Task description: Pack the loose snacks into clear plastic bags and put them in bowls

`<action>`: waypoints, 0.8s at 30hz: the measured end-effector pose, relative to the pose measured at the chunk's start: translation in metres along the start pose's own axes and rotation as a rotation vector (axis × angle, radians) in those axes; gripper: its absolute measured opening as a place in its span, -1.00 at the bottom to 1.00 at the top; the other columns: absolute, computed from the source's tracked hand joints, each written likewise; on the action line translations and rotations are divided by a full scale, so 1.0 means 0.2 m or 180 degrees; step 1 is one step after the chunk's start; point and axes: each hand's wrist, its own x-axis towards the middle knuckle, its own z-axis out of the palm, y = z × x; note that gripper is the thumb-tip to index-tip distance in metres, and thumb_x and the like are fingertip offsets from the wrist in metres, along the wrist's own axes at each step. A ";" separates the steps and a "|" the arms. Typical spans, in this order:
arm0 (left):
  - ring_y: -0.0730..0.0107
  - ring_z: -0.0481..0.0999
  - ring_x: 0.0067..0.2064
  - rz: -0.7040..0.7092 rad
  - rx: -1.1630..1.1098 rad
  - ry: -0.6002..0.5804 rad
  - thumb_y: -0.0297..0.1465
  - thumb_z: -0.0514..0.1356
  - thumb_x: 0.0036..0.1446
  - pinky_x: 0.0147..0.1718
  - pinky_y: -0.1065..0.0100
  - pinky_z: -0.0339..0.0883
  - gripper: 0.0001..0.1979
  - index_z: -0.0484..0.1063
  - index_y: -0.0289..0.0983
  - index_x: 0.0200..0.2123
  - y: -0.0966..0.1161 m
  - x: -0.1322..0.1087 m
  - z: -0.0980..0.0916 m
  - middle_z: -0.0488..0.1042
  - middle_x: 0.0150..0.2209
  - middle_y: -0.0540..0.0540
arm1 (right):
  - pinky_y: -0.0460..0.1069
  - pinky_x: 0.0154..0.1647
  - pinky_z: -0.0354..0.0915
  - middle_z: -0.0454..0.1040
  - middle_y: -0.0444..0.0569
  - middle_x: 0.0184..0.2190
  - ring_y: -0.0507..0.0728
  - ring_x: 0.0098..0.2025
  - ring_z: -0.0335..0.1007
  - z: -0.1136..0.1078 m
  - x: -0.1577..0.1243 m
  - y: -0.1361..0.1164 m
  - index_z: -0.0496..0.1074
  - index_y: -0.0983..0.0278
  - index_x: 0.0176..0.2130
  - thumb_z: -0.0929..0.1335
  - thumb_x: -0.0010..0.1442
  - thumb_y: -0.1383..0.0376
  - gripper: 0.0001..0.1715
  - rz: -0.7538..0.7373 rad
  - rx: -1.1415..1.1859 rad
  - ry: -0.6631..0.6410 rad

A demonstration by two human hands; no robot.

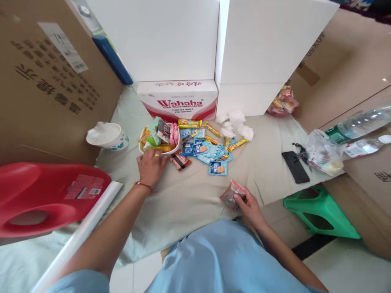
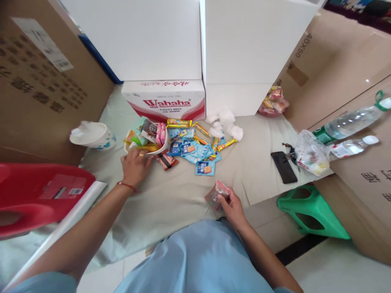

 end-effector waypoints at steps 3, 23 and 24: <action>-0.09 0.44 -0.03 0.0029 -0.0209 -0.0118 -0.25 0.01 0.36 -0.01 0.00 0.19 -0.65 0.57 -0.25 -0.17 -0.01 0.02 -0.02 0.54 -0.19 -0.28 | 0.11 0.06 0.46 0.65 0.05 -0.02 0.24 -0.03 0.59 -0.02 -0.01 0.02 0.48 0.21 0.19 0.40 0.32 -0.06 -0.40 -0.0060 0.0029 -0.0114; 0.36 0.54 -0.30 -0.2442 -0.5487 0.0212 -0.49 0.27 0.18 -0.21 0.31 0.52 -0.92 0.44 -0.23 -0.36 0.42 0.51 -0.09 0.52 -0.40 -0.02 | 0.18 0.10 0.46 0.65 0.11 0.00 0.31 0.00 0.58 -0.04 -0.02 0.01 0.47 0.25 0.22 0.38 0.33 -0.11 -0.32 -0.0119 -0.0237 -0.0085; 0.31 0.57 -0.28 -0.2525 -0.5577 0.0132 -0.50 0.24 0.18 -0.17 0.24 0.55 -0.94 0.45 -0.25 -0.33 0.40 0.52 -0.09 0.55 -0.39 -0.06 | 0.18 0.10 0.46 0.65 0.11 0.00 0.31 0.00 0.58 -0.04 -0.02 0.01 0.47 0.25 0.22 0.38 0.33 -0.12 -0.32 -0.0122 -0.0258 -0.0077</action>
